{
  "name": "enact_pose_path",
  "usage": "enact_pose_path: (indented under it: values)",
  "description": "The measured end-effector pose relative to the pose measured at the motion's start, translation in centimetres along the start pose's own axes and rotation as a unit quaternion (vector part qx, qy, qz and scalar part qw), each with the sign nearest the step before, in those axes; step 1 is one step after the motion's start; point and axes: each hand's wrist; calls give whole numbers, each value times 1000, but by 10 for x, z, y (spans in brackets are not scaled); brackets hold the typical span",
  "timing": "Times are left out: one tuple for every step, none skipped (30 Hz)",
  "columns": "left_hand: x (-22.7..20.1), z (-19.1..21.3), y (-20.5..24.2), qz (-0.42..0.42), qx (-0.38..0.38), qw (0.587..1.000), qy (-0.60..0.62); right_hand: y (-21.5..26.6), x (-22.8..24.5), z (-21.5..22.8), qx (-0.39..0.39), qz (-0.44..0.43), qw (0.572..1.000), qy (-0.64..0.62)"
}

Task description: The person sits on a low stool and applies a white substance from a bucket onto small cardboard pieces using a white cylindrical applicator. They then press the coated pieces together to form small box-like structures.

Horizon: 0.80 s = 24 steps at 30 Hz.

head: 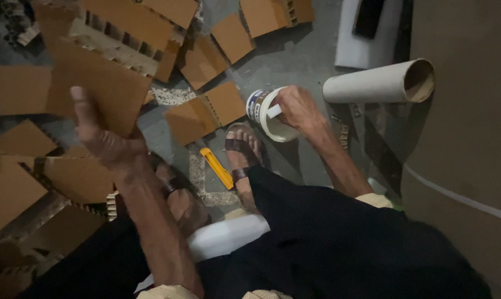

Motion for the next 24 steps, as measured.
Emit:
enact_pose_path:
  values:
    - [-1, -2, 2, 3, -1, 1000, -2, 1, 2, 2, 2, -2, 1000, 3]
    - [-3, -4, 4, 9, 12, 1000, 11, 2, 3, 7, 4, -5, 1000, 6]
    - [-3, -7, 3, 17, 30, 999, 27, 4, 6, 13, 2, -12, 1000, 10]
    - [-2, -11, 3, 25, 47, 998, 43, 9, 11, 19, 3, -14, 1000, 26]
    - [-2, -13, 3, 38, 34, 997, 61, 18, 16, 25, 6, -13, 999, 43]
    - [-1, -15, 3, 50, 21, 995, 78, 27, 23, 32, 10, -12, 998, 61]
    - [0, -17, 4, 62, 8, 993, 96, 35, 29, 40, -18, -8, 999, 41]
    - [1, -18, 5, 72, 8, 992, 100, 44, 32, 49, -46, -4, 999, 22]
    - [3, -20, 6, 82, 10, 991, 105, 51, 35, 58, -74, -1, 997, 1]
    - [5, -22, 7, 91, 11, 990, 110, 56, 38, 66, -77, -30, 996, -36]
    - [7, -22, 8, 96, 25, 989, 111, 63, 41, 73, -77, -62, 992, -75]
    - [11, -24, 10, 100, 39, 988, 112, 69, 43, 78, -78, -94, 986, -114]
    - [14, -25, 9, 102, 56, 987, 114, 75, 43, 85, -95, -99, 977, -165]
    - [16, -26, 9, 116, 59, 985, 116, 82, 42, 92, -112, -103, 965, -215]
    - [19, -28, 11, 128, 59, 983, 119, 85, 40, 96, -127, -107, 950, -264]
    - [21, -31, 13, 141, 60, 981, 122, 87, 36, 99, -154, -66, 958, -233]
    - [24, -35, 14, 148, 62, 980, 121, 88, 30, 101, -182, -25, 962, -202]
    - [27, -38, 15, 154, 64, 979, 120, 90, 24, 102, -210, 16, 963, -170]
    - [30, -41, 17, 162, 63, 978, 119, 93, 18, 100, -215, 3, 958, -191]
    - [32, -42, 20, 173, 76, 973, 136, 96, 14, 99, -220, -10, 952, -211]
    - [35, -42, 23, 184, 89, 967, 152, 99, 9, 97, -225, -23, 946, -232]
    - [37, -41, 24, 194, 102, 961, 169, 103, 6, 97, -233, -3, 939, -255]
    - [40, -39, 26, 206, 101, 955, 186, 107, 3, 97, -241, 16, 930, -277]
    - [44, -38, 29, 217, 100, 950, 203, 110, 2, 95, -248, 36, 920, -300]
Point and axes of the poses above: each hand's wrist, its own y-axis away from the middle knuckle, its own z-axis out of the back of the hand, x = y × z, and after that the axes turned 5 degrees about x, right-handed
